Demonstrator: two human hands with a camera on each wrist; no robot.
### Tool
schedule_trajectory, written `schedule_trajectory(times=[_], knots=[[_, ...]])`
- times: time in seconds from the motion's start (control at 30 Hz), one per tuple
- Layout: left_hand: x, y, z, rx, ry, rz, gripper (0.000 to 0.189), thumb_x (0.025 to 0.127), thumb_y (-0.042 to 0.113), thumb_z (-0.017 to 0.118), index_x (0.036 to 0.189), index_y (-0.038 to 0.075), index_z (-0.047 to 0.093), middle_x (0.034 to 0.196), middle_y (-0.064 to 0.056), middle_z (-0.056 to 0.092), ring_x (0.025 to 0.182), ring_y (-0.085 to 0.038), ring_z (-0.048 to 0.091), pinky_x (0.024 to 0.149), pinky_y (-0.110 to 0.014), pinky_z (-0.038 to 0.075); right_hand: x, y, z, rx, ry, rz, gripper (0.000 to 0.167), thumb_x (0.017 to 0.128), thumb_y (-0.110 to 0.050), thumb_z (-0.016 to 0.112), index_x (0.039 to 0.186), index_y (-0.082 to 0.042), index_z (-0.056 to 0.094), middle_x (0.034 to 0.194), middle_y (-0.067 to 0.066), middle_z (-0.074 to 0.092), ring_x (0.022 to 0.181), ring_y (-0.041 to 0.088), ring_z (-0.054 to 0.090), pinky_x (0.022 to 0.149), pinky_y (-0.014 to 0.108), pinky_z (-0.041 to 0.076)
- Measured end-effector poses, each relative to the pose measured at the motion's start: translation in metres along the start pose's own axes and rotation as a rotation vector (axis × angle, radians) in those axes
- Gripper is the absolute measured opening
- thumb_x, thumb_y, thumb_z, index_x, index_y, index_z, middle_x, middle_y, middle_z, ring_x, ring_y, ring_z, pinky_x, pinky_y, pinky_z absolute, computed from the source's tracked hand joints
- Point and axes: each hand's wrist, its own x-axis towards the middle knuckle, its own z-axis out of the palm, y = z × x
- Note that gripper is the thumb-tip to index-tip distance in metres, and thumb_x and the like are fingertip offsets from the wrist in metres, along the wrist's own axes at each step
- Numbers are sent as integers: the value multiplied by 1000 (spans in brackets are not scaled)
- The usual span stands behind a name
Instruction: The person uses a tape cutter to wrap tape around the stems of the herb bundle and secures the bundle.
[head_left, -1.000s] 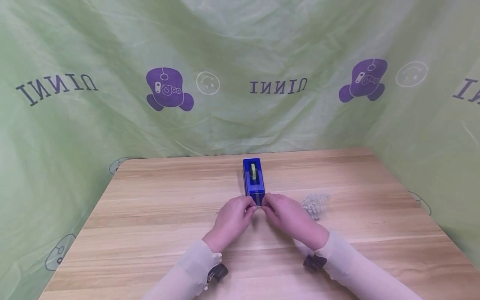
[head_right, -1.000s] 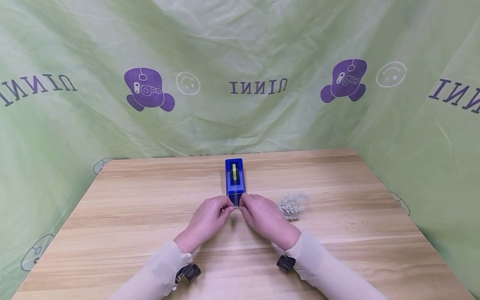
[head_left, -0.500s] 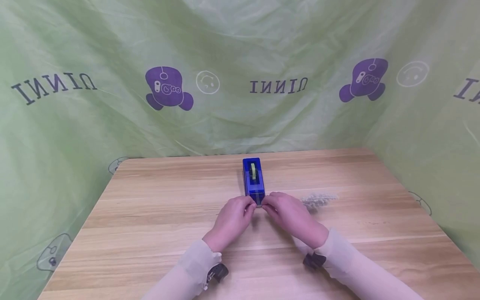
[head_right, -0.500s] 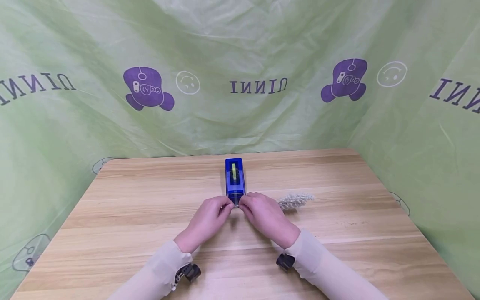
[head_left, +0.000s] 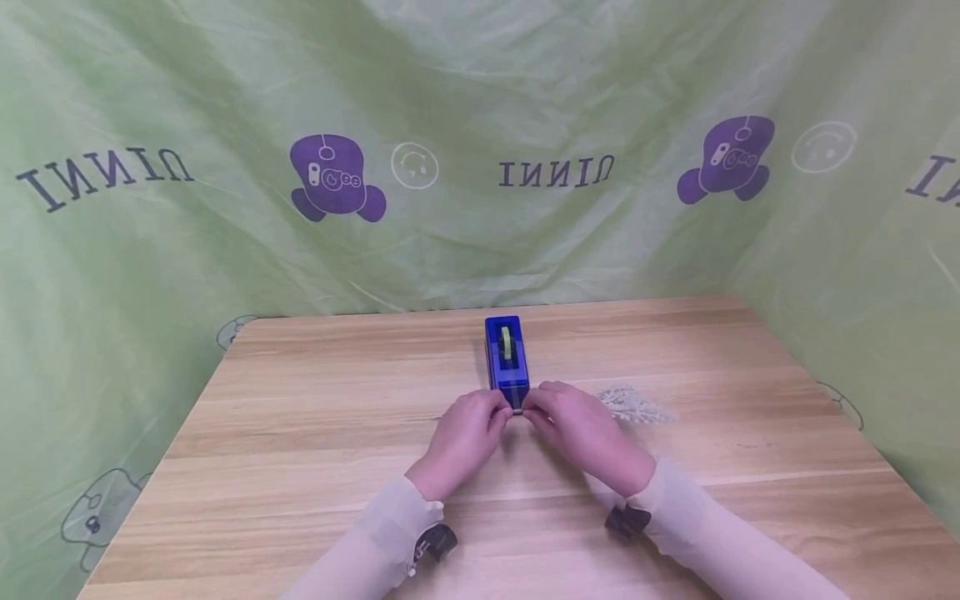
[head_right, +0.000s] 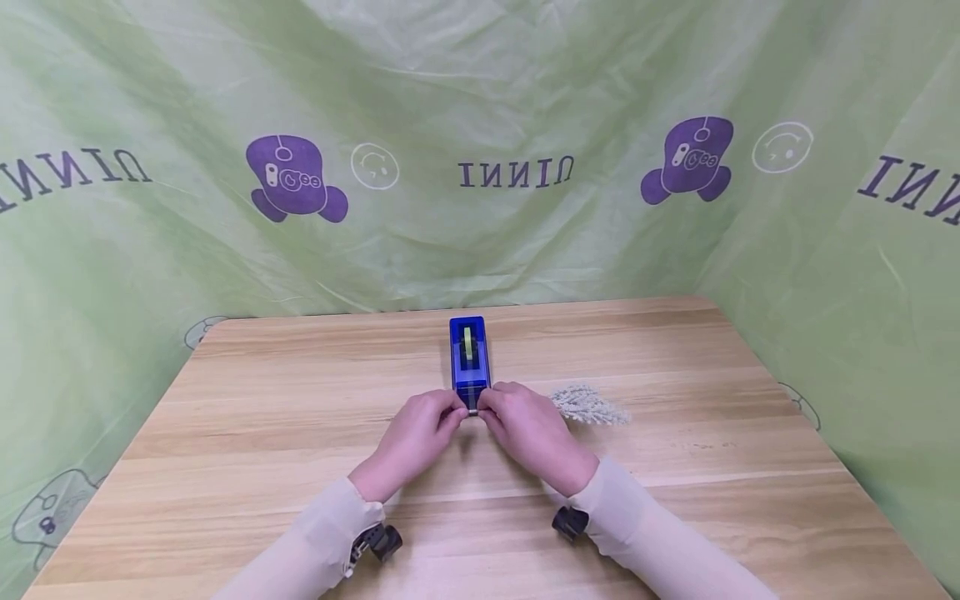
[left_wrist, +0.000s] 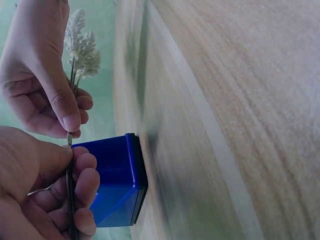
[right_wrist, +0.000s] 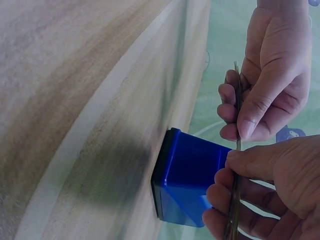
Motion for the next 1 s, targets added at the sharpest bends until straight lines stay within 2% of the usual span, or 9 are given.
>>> schedule_trajectory(times=[0.27, 0.57, 0.73, 0.83, 1.0], knots=[[0, 0, 0, 4, 20, 8, 9, 101, 14, 68, 94, 10, 72, 87, -1, 73, 73, -11, 58, 68, -26, 52, 2, -1, 0, 7, -8, 14, 4, 93, -13, 77, 96, -14, 74, 86, -5, 69, 78, 8, 61, 72, 27, 56], [2, 0, 1, 13, 43, 15, 7, 100, 14, 70, 93, 11, 71, 87, 0, 72, 73, -11, 58, 68, -26, 50, 2, 0, 0, -7, 14, 16, 7, 92, -13, 78, 94, -15, 71, 82, -7, 63, 71, 6, 53, 63, 21, 49], [2, 0, 0, 12, 52, 26, 7, 99, 14, 70, 92, 11, 70, 88, -1, 73, 74, -12, 59, 68, -27, 51, 4, 1, 2, 1, 14, 25, 8, 92, -12, 78, 93, -14, 70, 82, -6, 63, 71, 6, 54, 61, 21, 48], [2, -1, 0, 1, 54, 33, 6, 98, 13, 71, 92, 12, 71, 88, -1, 73, 74, -11, 59, 68, -26, 51, 5, 0, 1, 41, -24, 54, 9, 92, -13, 78, 93, -14, 69, 85, -4, 66, 74, 7, 59, 65, 23, 53], [2, -5, 1, -24, 60, 68, 5, 97, 10, 71, 93, 10, 71, 90, -3, 75, 77, -12, 62, 71, -25, 53, 13, -1, -5, 171, -140, 147, 9, 96, -19, 75, 94, -13, 69, 87, -3, 70, 73, 8, 61, 69, 25, 54]])
